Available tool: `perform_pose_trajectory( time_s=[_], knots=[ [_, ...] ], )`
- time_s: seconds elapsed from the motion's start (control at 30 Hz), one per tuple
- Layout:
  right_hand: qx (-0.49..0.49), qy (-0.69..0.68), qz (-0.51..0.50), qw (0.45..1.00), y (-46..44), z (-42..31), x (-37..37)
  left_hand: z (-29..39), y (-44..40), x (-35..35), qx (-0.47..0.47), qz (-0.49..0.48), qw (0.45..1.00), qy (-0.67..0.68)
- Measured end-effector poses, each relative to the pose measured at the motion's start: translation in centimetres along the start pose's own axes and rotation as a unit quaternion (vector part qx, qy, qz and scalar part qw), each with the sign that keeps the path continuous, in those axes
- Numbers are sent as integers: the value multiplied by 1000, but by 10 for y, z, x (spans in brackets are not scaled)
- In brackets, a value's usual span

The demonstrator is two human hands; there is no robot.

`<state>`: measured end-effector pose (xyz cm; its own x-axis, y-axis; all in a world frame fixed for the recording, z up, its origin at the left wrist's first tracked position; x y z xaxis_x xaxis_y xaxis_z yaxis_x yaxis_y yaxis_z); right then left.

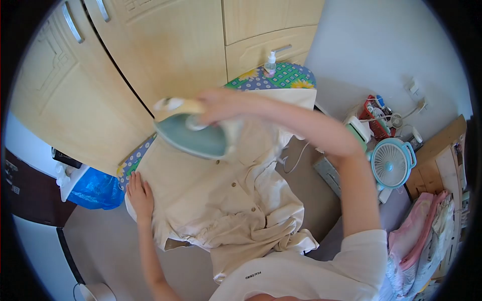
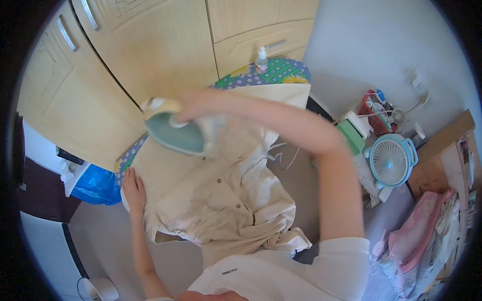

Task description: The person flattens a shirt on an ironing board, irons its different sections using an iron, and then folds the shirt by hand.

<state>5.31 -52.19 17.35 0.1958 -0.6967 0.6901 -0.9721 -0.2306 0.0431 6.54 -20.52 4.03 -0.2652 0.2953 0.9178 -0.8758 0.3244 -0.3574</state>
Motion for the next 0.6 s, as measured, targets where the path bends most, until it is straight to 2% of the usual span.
perform_pose_trajectory(
  time_s=[0.07,0.1,0.17,0.23,0.3,0.33,0.4,0.47,0.53,0.6],
  knots=[
    [-69,30,-6,997,44,4,54,7,-4,9,10,-19,1000,1],
    [-9,151,42,988,52,13,83,12,-9,14,31,-57,998,-19],
    [-39,193,97,976,85,28,137,15,-19,5,52,-96,993,-33],
    [-75,230,112,964,112,52,183,35,-31,13,-63,-4,998,-13],
    [-161,244,200,935,136,90,227,42,-45,-9,-77,-14,997,22],
    [-161,247,202,934,144,106,245,47,-50,-19,-90,-24,994,54],
    [-219,115,248,937,161,158,285,57,-56,-35,-79,-53,995,10],
    [-236,102,272,927,155,198,303,58,-56,-42,-68,-77,994,-38],
    [-247,87,295,919,146,235,310,57,-53,-39,-76,-80,994,-14],
    [-291,142,288,901,130,270,311,57,-53,-36,-60,-73,995,5]
  ],
)
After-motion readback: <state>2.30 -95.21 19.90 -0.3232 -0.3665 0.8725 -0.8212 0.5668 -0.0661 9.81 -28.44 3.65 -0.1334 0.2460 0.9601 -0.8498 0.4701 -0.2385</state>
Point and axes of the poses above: each hand's wrist, its own y-axis away from the middle knuckle, its own x-axis out of the back of the hand, z = x × y, the point moved 9 cm from there along -y, towards the middle knuckle, and after that the axes turned 1 degree about -y, right-handed, at the moved point
